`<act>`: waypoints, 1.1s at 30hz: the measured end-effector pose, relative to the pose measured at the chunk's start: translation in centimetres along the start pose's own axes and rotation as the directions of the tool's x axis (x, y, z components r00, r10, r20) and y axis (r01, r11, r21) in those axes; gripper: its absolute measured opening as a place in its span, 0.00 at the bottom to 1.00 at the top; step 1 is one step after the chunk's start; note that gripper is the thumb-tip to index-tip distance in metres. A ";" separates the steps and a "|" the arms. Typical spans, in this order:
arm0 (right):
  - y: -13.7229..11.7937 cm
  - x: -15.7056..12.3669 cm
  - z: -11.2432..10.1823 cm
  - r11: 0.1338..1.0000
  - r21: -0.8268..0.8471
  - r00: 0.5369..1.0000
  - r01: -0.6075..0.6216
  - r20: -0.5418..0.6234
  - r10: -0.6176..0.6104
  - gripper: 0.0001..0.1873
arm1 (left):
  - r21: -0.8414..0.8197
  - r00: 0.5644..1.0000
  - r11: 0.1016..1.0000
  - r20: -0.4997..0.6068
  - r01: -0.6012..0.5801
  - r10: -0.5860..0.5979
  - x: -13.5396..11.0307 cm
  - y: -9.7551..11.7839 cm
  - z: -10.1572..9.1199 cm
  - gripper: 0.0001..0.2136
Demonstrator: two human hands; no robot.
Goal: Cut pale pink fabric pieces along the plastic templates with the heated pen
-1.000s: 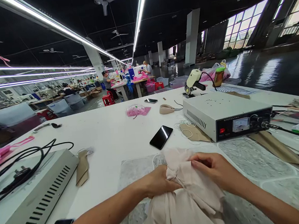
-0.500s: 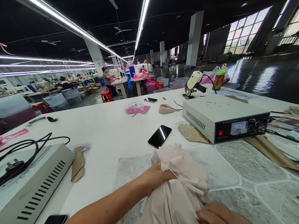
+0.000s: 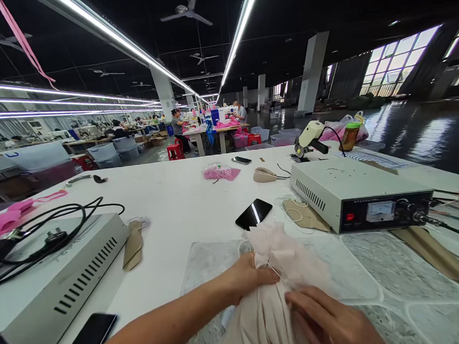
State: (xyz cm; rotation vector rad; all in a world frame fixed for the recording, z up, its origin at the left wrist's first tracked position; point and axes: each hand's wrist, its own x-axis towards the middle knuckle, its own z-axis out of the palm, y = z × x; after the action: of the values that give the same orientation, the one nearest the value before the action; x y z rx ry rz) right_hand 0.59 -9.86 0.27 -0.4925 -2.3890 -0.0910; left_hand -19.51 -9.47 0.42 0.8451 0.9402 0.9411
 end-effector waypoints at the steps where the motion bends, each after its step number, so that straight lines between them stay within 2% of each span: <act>1: 0.5 0.3 0.4 0.998 -0.052 1.000 -0.019 -0.025 0.018 0.10 | 0.025 1.000 1.000 0.012 -0.015 0.014 -0.1 0.1 0.1 0.17; 4: 1.7 0.5 1.0 0.987 -0.134 0.996 -0.090 -0.021 0.088 0.09 | 0.111 1.000 0.994 0.018 -0.006 0.004 -0.2 0.1 -0.1 0.17; 8: 2.0 0.7 0.4 0.989 -0.091 0.991 -0.120 0.053 0.125 0.06 | 0.192 0.999 0.980 0.005 0.052 -0.054 -0.1 0.0 -0.4 0.17; 12: 1.2 2.1 0.7 0.985 -0.159 0.997 -0.070 -0.027 0.067 0.08 | 0.315 0.990 0.945 0.129 -0.090 0.051 0.3 -0.1 -0.1 0.14; 15: 0.9 3.0 1.5 0.962 -0.257 0.996 -0.089 -0.046 0.080 0.12 | 0.416 0.975 0.888 0.184 -0.195 0.127 0.6 0.0 0.4 0.09; 17: 0.9 3.4 1.8 0.955 -0.274 0.992 -0.118 -0.069 0.103 0.13 | 0.426 0.960 0.868 0.219 -0.253 0.173 0.7 0.2 0.6 0.08; 20: 1.0 3.8 1.4 0.958 -0.241 0.986 -0.158 -0.085 0.141 0.11 | 0.448 0.956 0.854 0.237 -0.265 0.173 0.8 0.4 0.6 0.08; 22: 1.0 4.3 0.9 0.961 -0.066 0.963 -0.268 0.007 0.269 0.10 | 0.502 0.966 0.837 0.236 -0.218 0.110 1.0 0.4 0.4 0.07; 24: 0.9 4.7 0.6 0.874 0.185 0.889 -0.449 0.189 0.417 0.10 | 0.538 0.968 0.824 0.246 -0.178 0.049 1.4 0.2 0.2 0.07; 25: 0.9 4.7 0.5 0.812 0.273 0.850 -0.516 0.279 0.447 0.10 | 0.543 0.967 0.822 0.250 -0.171 0.036 1.6 0.1 0.2 0.06; 26: 0.9 4.6 0.6 0.781 0.314 0.833 -0.540 0.335 0.441 0.09 | 0.536 0.965 0.825 0.257 -0.179 0.042 1.8 0.1 0.2 0.07; 27: 1.0 4.3 0.7 0.807 0.312 0.852 -0.501 0.344 0.395 0.09 | 0.521 0.961 0.830 0.269 -0.200 0.062 1.9 0.1 0.1 0.08; 29: 1.6 3.3 1.0 0.919 0.233 0.919 -0.317 0.315 0.237 0.11 | 0.478 0.953 0.847 0.284 -0.232 0.100 2.0 0.3 0.1 0.10; 30: 2.0 2.7 1.1 0.958 0.177 0.937 -0.226 0.310 0.164 0.12 | 0.456 0.955 0.862 0.281 -0.222 0.098 1.9 0.4 0.0 0.11; 31: 2.4 2.1 1.2 0.978 0.126 0.942 -0.165 0.315 0.118 0.14 | 0.435 0.961 0.880 0.267 -0.191 0.076 1.8 0.5 -0.1 0.12; 33: 3.3 1.0 1.1 0.986 0.067 0.932 -0.154 0.341 0.123 0.15 | 0.402 0.979 0.913 0.206 -0.074 -0.011 1.7 0.6 -0.5 0.17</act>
State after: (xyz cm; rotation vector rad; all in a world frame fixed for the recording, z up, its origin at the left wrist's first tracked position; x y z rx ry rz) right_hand 0.43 -6.23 -0.12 -0.6768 -2.6656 0.1820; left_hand -19.63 -7.66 0.31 1.2912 0.9598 0.6742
